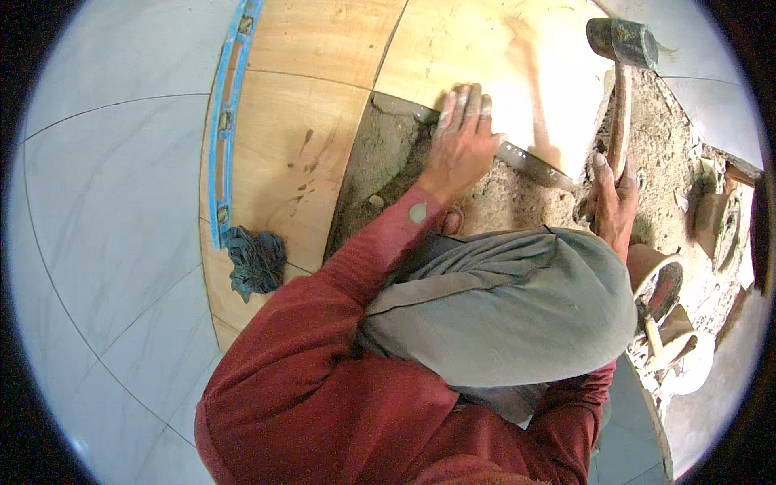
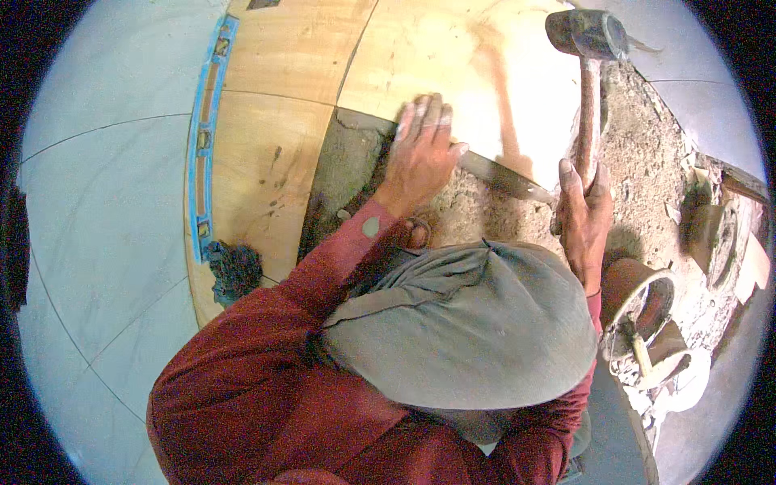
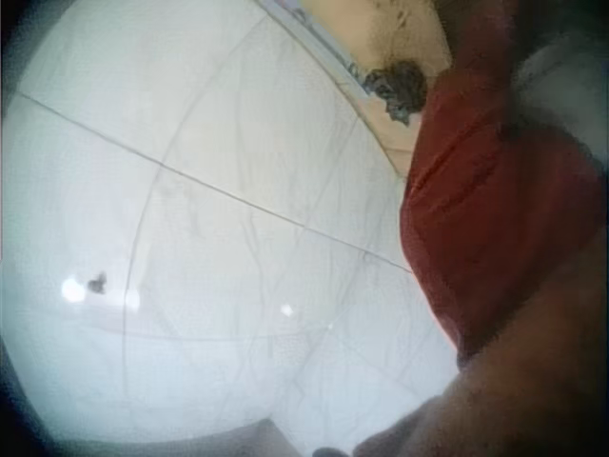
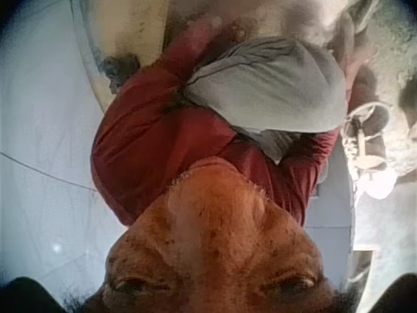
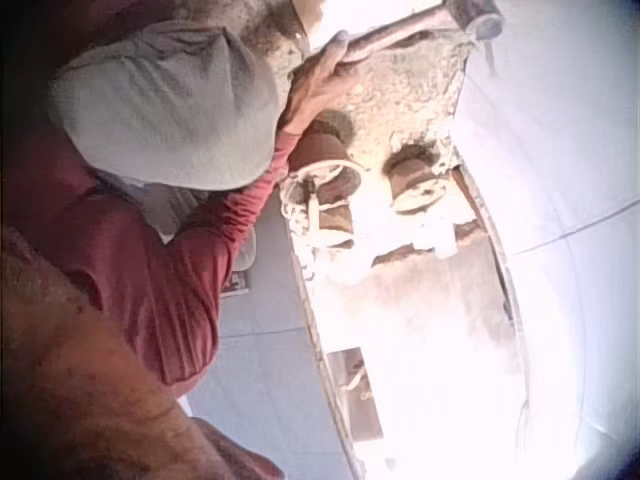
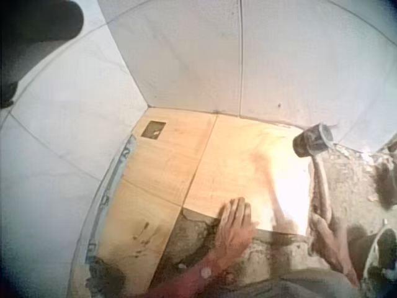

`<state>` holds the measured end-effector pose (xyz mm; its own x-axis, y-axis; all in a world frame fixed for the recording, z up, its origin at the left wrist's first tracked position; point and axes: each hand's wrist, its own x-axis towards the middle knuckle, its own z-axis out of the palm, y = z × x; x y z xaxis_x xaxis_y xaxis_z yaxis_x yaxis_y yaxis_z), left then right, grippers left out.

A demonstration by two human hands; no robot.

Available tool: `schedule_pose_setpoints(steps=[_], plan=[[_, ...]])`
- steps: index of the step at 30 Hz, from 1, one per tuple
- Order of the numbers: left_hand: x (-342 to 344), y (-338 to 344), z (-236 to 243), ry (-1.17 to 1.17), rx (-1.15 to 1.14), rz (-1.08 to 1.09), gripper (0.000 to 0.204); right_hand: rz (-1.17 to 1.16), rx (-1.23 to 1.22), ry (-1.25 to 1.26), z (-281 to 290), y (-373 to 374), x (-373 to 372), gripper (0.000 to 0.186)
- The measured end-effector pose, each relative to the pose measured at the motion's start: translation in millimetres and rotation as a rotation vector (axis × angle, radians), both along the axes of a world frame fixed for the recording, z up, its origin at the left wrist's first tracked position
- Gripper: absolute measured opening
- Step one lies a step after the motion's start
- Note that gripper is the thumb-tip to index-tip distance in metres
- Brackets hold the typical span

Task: The person lays floor tiles by spreading mortar with a trowel, positioning the tile on the floor, and tapping it into place using a rubber mallet. They use a rag to wipe excess material from the tile surface.

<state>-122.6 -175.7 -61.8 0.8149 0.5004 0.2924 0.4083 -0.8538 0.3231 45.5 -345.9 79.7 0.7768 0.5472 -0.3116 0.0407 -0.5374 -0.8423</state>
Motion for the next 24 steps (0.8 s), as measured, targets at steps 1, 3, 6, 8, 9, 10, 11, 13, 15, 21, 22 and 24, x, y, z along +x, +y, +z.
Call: schedule_pose_setpoints(steps=[1, 3, 6, 8, 9, 10, 11, 13, 15, 21, 22, 24], plan=[[-13, -3, -2, -0.010, 0.018, 0.046, 0.064, -0.011, -0.007, 0.065, -1, 5, -10, 0.025], [-30, 4, 2, -0.043, -0.064, 0.094, 0.070, -0.004, 0.020, 0.055, -10, 13, -22, 0.025], [-41, 15, -2, 0.004, -0.080, 0.061, 0.074, 0.110, 0.000, -0.199, -55, 16, -31, 0.030], [-41, 17, -2, 0.015, -0.091, 0.049, 0.074, 0.228, -0.184, -0.169, -70, 27, -38, 0.033], [-40, 17, -1, 0.019, -0.101, 0.043, 0.074, 0.316, -0.283, -0.081, -73, 38, -40, 0.035], [-39, 16, 0, 0.018, -0.100, 0.042, 0.074, 0.385, -0.273, -0.101, -81, 42, -42, 0.040], [-46, 17, -2, 0.045, -0.121, 0.061, 0.075, 0.405, -0.264, -0.094, -68, 57, -49, 0.040], [-52, 23, -5, 0.075, -0.138, 0.091, 0.076, 0.332, -0.262, -0.005, -29, 88, -58, 0.044], [-44, 21, -2, 0.038, -0.123, 0.064, 0.078, 0.313, -0.232, -0.106, -28, 81, -57, 0.047], [-50, 19, -1, 0.071, -0.128, 0.049, 0.075, 0.533, -0.383, -0.310, -68, 89, -59, 0.043], [-48, 20, 0, 0.066, -0.131, 0.036, 0.075, 0.520, -0.384, -0.317, -58, 91, -57, 0.043], [-46, 20, -2, 0.064, -0.131, 0.046, 0.075, 0.430, -0.245, -0.293, -30, 96, -59, 0.043]])
